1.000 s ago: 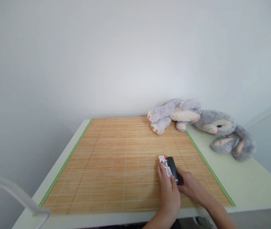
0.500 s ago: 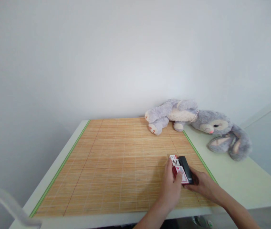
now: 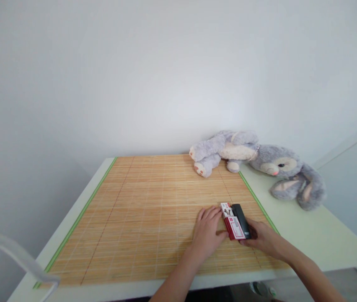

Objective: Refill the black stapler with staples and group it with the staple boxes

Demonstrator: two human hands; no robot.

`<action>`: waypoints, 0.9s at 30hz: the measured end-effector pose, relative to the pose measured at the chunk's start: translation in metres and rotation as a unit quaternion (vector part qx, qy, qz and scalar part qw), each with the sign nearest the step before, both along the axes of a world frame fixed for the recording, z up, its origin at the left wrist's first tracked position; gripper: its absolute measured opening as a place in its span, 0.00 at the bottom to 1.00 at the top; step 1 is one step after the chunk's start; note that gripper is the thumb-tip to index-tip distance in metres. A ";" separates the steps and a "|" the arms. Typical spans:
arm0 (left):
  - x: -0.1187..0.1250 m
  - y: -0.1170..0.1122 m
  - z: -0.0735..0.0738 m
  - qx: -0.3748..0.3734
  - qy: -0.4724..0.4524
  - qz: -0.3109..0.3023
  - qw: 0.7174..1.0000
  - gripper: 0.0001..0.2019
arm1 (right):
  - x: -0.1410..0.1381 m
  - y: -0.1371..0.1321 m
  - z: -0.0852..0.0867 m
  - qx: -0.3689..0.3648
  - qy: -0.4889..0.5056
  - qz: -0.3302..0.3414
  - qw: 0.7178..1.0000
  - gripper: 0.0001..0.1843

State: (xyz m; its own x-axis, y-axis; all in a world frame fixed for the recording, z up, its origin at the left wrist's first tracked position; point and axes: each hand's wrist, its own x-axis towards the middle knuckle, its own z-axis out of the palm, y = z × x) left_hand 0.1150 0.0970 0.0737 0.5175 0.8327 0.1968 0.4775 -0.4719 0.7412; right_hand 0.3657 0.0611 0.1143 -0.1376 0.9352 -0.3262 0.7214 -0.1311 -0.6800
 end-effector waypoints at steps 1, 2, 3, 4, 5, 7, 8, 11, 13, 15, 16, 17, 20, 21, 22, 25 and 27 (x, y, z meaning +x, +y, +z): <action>0.000 0.000 0.000 0.000 0.002 0.001 1.000 0.38 | 0.000 0.000 0.000 0.000 0.001 0.004 1.000 0.24; 0.000 0.001 0.000 0.001 0.003 0.001 1.000 0.37 | -0.001 0.000 -0.001 0.000 0.003 0.004 1.000 0.24; 0.001 0.001 0.000 0.002 0.005 0.001 1.000 0.37 | -0.002 0.000 -0.001 0.000 0.004 0.002 1.000 0.24; 0.002 0.002 0.001 0.002 0.006 0.001 1.000 0.37 | -0.004 0.001 -0.001 0.000 0.006 0.000 1.000 0.24; 0.003 0.002 0.002 0.003 0.008 0.001 1.000 0.36 | -0.005 0.001 -0.002 0.002 0.008 -0.003 1.000 0.26; 0.003 0.000 0.005 0.006 0.011 0.001 1.000 0.36 | -0.004 -0.001 -0.001 0.008 0.015 -0.003 1.000 0.32; 0.000 -0.002 0.007 0.006 0.011 0.001 1.000 0.36 | -0.001 -0.004 -0.001 0.011 0.020 -0.003 1.000 0.38; -0.031 -0.015 0.010 0.009 0.023 0.017 1.000 0.37 | 0.014 -0.020 0.006 0.041 0.023 -0.023 0.999 0.52; -0.069 -0.026 0.008 0.031 0.061 0.063 0.996 0.35 | 0.017 -0.037 0.013 0.085 0.008 -0.062 0.994 0.51; -0.112 -0.035 0.003 0.066 0.109 0.124 0.984 0.30 | 0.003 -0.054 0.018 0.132 0.000 -0.113 0.985 0.40; -0.132 -0.038 0.000 0.082 0.134 0.155 0.975 0.28 | -0.013 -0.061 0.018 0.158 0.000 -0.142 0.977 0.32; -0.149 -0.040 -0.004 0.096 0.161 0.179 0.966 0.28 | -0.034 -0.066 0.017 0.175 0.006 -0.151 0.973 0.26; -0.174 -0.041 -0.010 0.123 0.231 0.229 0.938 0.32 | -0.114 -0.066 0.003 0.224 0.019 -0.052 0.973 0.20; -0.174 -0.040 -0.011 0.130 0.251 0.236 0.930 0.33 | -0.139 -0.061 -0.004 0.243 0.005 -0.021 0.970 0.23; -0.172 -0.040 -0.012 0.137 0.268 0.242 0.922 0.34 | -0.161 -0.054 -0.013 0.260 -0.014 -0.003 0.965 0.27; -0.159 -0.040 -0.011 0.147 0.302 0.266 0.903 0.36 | -0.202 -0.034 -0.038 0.271 -0.107 -0.008 0.956 0.34; -0.153 -0.041 -0.011 0.145 0.311 0.277 0.897 0.38 | -0.211 -0.025 -0.050 0.263 -0.173 -0.031 0.949 0.36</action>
